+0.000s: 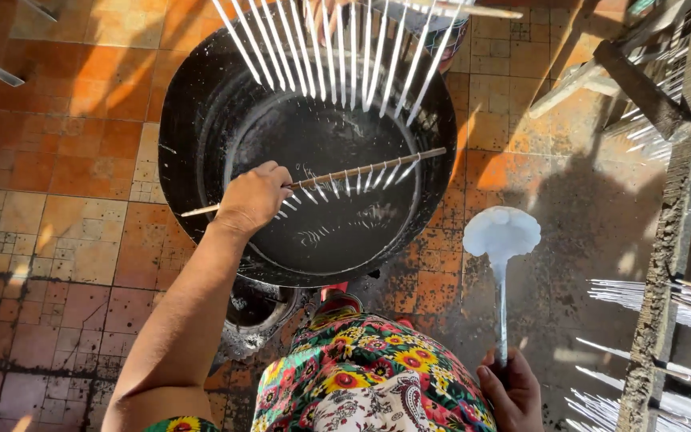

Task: Dipping frames of candle wicks into a large vat of molten wax and hanging them on a rack to cool and dry.

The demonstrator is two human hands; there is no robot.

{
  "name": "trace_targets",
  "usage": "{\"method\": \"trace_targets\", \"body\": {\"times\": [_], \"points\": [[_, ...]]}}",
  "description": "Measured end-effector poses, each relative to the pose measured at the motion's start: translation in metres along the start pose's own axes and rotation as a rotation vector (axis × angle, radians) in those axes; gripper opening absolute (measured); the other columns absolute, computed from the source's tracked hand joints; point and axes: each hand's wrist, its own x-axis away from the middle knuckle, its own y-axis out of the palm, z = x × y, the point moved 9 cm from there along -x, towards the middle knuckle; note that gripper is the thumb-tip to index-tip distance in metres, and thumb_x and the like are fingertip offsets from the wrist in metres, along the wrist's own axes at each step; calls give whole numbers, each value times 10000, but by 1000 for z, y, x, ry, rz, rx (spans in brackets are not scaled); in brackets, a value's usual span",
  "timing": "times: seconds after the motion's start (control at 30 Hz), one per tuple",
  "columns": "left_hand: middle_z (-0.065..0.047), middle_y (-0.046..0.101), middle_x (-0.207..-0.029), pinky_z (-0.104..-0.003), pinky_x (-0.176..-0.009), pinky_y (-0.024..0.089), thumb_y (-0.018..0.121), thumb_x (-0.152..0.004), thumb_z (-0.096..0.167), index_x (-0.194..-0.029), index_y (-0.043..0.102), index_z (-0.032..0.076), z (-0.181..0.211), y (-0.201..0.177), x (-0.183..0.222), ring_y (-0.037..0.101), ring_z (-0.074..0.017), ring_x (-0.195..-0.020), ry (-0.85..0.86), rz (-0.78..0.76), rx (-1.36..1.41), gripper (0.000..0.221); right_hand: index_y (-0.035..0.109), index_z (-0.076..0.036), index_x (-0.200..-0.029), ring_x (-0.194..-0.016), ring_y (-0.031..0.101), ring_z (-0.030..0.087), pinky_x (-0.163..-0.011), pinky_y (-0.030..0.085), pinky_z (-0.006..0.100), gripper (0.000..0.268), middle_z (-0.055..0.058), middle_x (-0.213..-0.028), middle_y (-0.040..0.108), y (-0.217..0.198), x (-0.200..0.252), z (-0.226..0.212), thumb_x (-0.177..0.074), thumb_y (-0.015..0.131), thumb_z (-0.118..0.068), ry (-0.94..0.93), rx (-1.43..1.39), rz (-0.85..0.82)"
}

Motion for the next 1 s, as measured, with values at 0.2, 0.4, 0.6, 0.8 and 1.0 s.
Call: {"method": "trace_targets", "body": {"times": [0.2,0.4,0.6,0.8,1.0], "points": [[-19,607,-1061,-490,-748,502,560,-1026,260,-1073,657,160,-12,57,-14,636,-305,-907,-78,-238,106,146,605,-43,-944,-586,407,124,-556,280,278,79,34,-736,492,8,-5,3,-936,682,-50,16,93,6],[-25,634,-1063,-422,-744,509,543,-1065,213,-1094,689,149,-30,119,-61,625,-253,-882,-8,-328,112,163,627,-25,-916,-591,438,142,-573,298,281,141,43,-700,521,13,-1,19,-916,729,-122,35,198,102],[-64,612,-1047,-500,-740,524,646,-994,236,-1082,691,139,-78,205,-149,660,-332,-909,0,-239,88,138,627,-2,-892,-563,413,142,-558,270,272,103,61,-653,493,38,5,33,-905,723,-35,56,113,264],[-142,521,-1141,-566,-697,497,579,-1003,144,-1163,713,121,-101,245,-206,620,-428,-912,-54,-213,153,210,678,-6,-842,-509,426,130,-520,301,266,140,51,-602,535,31,5,73,-832,791,-89,57,291,450],[-165,555,-1085,-593,-765,495,616,-961,138,-1117,726,115,-127,290,-230,629,-471,-960,-76,-192,221,192,699,22,-819,-519,431,162,-526,320,299,148,82,-618,542,35,11,99,-813,844,-11,224,270,489]]}}
